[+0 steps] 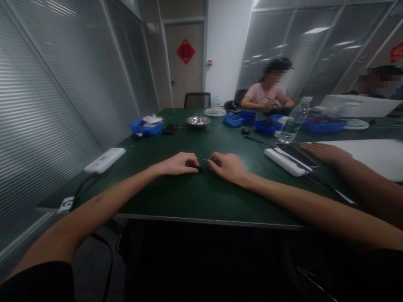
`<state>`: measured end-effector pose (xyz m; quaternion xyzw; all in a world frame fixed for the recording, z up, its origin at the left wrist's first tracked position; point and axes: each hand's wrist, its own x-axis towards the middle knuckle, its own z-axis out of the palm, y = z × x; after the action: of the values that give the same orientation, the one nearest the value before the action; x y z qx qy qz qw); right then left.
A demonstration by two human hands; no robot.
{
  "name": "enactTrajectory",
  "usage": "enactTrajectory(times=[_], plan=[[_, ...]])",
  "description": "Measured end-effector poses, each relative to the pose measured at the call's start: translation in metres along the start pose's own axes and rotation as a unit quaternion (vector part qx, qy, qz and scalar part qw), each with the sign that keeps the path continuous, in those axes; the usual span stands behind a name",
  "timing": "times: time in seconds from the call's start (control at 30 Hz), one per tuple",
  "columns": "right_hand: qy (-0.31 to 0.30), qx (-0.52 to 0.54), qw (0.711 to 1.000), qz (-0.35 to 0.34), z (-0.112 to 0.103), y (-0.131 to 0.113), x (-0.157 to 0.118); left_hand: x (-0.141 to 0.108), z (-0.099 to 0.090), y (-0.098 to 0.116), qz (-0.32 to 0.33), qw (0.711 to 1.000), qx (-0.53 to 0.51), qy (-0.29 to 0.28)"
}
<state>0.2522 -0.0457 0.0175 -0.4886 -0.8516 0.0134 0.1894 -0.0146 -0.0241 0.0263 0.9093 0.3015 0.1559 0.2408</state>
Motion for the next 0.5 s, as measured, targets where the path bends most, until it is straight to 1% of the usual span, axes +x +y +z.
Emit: enactTrajectory(times=[0.07, 0.17, 0.23, 0.33, 0.43, 0.5], plan=[[-0.01, 0.006, 1.0, -0.004, 0.0, 0.0, 0.0, -0.002, -0.007, -0.009, -0.012, 1.0, 0.012, 0.002], [-0.011, 0.004, 1.0, -0.008, -0.001, 0.0, 0.0, -0.007, -0.02, -0.033, -0.05, 0.998, 0.033, 0.023], [-0.009, 0.004, 1.0, -0.013, -0.001, 0.0, -0.001, -0.012, -0.03, -0.055, -0.097, 0.993, 0.05, 0.044], [-0.009, 0.013, 1.0, -0.019, -0.002, 0.0, -0.002, -0.023, -0.048, -0.088, -0.185, 0.978, 0.063, 0.077], [-0.01, 0.02, 1.0, -0.021, -0.002, 0.001, -0.002, -0.038, -0.067, -0.118, -0.26, 0.956, 0.063, 0.118], [-0.012, 0.018, 0.999, -0.024, -0.001, 0.001, -0.002, -0.05, -0.08, -0.134, -0.307, 0.937, 0.076, 0.144]])
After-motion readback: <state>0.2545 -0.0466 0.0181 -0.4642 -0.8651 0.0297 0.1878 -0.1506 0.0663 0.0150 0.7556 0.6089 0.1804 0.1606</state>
